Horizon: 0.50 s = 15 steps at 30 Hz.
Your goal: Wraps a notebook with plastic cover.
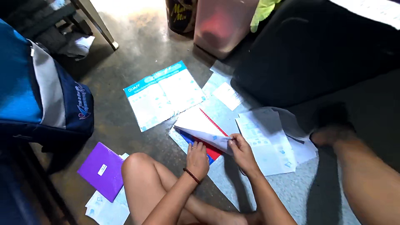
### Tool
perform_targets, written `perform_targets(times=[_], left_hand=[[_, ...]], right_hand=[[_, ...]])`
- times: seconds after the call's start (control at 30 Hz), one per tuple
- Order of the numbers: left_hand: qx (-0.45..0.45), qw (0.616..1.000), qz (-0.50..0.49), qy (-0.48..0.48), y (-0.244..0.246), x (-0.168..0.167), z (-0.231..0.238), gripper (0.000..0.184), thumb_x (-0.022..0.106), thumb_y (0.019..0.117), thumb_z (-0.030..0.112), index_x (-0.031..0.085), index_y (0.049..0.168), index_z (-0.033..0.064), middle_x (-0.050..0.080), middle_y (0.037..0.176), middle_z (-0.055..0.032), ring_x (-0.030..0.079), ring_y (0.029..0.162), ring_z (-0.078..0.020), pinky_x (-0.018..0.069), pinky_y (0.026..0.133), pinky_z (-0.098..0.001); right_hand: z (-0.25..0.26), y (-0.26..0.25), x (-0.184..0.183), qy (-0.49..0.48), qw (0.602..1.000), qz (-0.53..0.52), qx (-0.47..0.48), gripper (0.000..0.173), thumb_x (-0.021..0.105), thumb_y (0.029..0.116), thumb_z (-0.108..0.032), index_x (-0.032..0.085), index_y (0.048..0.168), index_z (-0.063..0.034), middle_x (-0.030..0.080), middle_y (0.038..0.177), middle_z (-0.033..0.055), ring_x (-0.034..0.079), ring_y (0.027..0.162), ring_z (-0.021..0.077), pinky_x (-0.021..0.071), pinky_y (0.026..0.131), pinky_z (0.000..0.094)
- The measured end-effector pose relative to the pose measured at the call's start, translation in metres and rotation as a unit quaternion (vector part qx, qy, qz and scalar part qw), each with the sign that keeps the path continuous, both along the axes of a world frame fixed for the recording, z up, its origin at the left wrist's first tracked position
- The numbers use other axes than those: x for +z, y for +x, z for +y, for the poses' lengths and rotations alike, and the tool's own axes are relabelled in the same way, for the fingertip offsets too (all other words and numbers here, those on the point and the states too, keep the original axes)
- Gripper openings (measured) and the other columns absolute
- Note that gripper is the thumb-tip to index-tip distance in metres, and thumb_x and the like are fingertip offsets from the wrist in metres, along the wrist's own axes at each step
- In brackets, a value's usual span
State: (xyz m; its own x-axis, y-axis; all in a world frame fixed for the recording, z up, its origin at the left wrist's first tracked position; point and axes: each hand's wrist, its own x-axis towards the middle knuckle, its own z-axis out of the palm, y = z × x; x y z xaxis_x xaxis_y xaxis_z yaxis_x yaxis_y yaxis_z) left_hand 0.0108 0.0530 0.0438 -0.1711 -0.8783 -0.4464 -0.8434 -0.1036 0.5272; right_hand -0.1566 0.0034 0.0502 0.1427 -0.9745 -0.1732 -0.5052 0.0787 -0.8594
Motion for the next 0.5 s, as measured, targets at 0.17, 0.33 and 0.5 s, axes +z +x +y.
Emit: perform_targets(times=[0.17,0.33,0.5], left_hand=[[-0.034,0.999,-0.041,0.011,-0.008,0.001,-0.006,0.045,0.053,0.1028,0.017,0.054,0.144,-0.003,0.038,0.162,-0.0181,0.027,0.154,-0.034,0.0127,0.126,-0.057],[-0.043,0.997,-0.054,0.027,-0.01,0.005,-0.011,0.045,0.054,0.1031,0.018,0.054,0.142,-0.0054,0.04,0.16,-0.0192,0.03,0.153,-0.0356,0.0142,0.125,-0.0574],[-0.047,0.996,-0.07,0.028,-0.012,0.007,-0.017,0.041,0.056,0.1028,0.016,0.057,0.137,-0.0056,0.048,0.153,-0.0197,0.038,0.148,-0.0389,0.0202,0.12,-0.0667]], right_hand=[[-0.012,-0.005,0.009,-0.026,0.993,-0.013,-0.114,0.025,0.041,0.1044,-0.003,0.055,0.119,0.0123,0.058,0.094,0.0143,0.056,0.082,0.0124,0.0473,0.076,0.0294],[-0.035,-0.008,0.019,-0.03,0.99,-0.011,-0.134,0.023,0.042,0.1051,-0.004,0.054,0.118,0.0102,0.057,0.094,0.0125,0.054,0.083,0.0113,0.0461,0.076,0.0286],[-0.054,-0.009,0.034,-0.048,0.993,0.017,-0.107,0.024,0.043,0.1056,-0.004,0.055,0.12,0.0107,0.059,0.094,0.0159,0.056,0.083,0.0147,0.0473,0.078,0.0333]])
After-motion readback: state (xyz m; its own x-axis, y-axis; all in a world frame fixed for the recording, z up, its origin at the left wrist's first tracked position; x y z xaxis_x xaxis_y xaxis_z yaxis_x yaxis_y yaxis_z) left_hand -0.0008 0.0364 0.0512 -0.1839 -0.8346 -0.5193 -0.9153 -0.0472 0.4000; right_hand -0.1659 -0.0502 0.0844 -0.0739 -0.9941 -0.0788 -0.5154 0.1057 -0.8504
